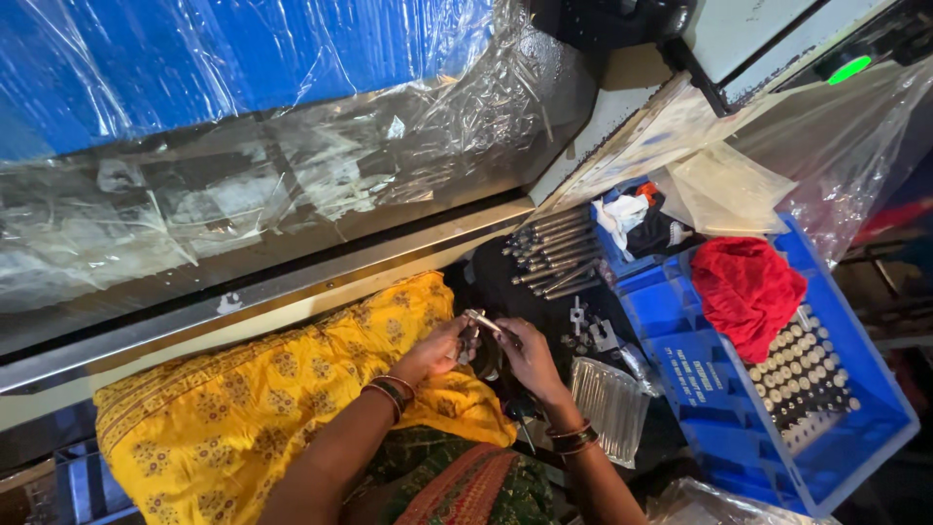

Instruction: The person removes a metal rod from a machine, assembles small metal components by hand, and places them into a blue crate. They also smooth a blue plastic sheet on a surface and repeat the removal and assembly steps.

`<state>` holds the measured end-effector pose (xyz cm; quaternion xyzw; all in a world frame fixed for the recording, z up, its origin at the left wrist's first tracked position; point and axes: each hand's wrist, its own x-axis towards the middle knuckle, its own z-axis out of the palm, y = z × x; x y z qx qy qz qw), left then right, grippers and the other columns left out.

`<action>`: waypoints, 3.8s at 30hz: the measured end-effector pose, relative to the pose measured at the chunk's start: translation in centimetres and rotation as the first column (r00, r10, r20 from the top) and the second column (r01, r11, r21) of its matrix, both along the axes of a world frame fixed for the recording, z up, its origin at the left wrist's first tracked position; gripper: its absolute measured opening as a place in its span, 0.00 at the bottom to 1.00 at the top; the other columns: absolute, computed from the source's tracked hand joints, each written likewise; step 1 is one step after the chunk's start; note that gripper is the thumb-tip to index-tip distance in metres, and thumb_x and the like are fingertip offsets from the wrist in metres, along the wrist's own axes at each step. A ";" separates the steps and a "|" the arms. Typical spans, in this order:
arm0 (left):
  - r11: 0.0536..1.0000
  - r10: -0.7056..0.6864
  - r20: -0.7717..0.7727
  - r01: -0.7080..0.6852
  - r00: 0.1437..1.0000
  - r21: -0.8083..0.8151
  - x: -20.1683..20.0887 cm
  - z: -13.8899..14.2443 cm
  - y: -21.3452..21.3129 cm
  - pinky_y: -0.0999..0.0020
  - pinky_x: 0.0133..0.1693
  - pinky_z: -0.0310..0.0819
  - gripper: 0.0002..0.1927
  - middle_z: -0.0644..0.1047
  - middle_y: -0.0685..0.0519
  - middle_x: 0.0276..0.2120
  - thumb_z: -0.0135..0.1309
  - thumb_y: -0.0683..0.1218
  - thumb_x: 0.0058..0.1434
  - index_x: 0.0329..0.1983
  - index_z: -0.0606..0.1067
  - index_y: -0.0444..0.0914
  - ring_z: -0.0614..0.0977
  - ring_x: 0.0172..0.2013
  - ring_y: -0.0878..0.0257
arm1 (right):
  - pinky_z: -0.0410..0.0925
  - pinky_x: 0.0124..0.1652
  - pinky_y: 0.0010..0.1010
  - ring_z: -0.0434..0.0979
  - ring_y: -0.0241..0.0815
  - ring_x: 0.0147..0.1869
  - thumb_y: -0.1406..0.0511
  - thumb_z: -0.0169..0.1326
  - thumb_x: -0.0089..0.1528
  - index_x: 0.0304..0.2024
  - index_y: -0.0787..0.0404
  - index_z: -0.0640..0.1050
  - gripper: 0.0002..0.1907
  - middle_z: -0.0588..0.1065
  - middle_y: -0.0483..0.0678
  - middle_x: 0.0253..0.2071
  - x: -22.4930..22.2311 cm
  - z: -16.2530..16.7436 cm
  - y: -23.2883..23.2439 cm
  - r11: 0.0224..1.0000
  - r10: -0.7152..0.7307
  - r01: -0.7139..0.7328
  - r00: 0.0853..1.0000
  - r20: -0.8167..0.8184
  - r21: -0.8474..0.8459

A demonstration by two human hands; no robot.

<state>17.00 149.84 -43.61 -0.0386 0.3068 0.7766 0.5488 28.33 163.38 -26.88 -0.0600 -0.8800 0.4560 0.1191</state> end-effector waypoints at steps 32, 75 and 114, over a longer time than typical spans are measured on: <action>0.999 -0.032 0.020 0.032 0.999 -0.007 -0.1 2.8 -1.6 0.66 0.29 0.71 0.20 0.74 0.54 0.28 0.40 0.60 0.73 0.45 0.73 0.42 0.74 0.27 0.64 | 0.72 0.33 0.29 0.80 0.44 0.32 0.72 0.60 0.57 0.46 0.63 0.83 0.14 0.79 0.53 0.37 -1.8 1.2 -1.9 0.986 0.025 -0.026 1.000 0.008 0.167; 0.975 0.215 -0.140 -0.205 0.967 0.081 -1.6 4.9 -4.2 0.72 0.30 0.75 0.17 0.74 0.57 0.32 0.52 0.53 0.71 0.56 0.75 0.39 0.76 0.28 0.70 | 0.76 0.47 0.27 0.85 0.40 0.47 0.79 0.55 0.59 0.38 0.64 0.74 0.09 0.83 0.50 0.41 0.4 -2.8 9.5 0.914 -0.293 0.223 0.941 -0.170 -0.338; 0.999 0.023 -0.107 -0.019 0.994 0.046 -1.6 4.0 -5.2 0.70 0.32 0.72 0.16 0.72 0.57 0.32 0.48 0.58 0.70 0.47 0.73 0.42 0.75 0.29 0.68 | 0.63 0.30 0.33 0.66 0.40 0.30 0.57 0.75 0.47 0.46 0.64 0.73 0.32 0.68 0.47 0.27 -4.2 -2.2 -4.5 0.998 -0.065 0.063 0.992 0.106 0.022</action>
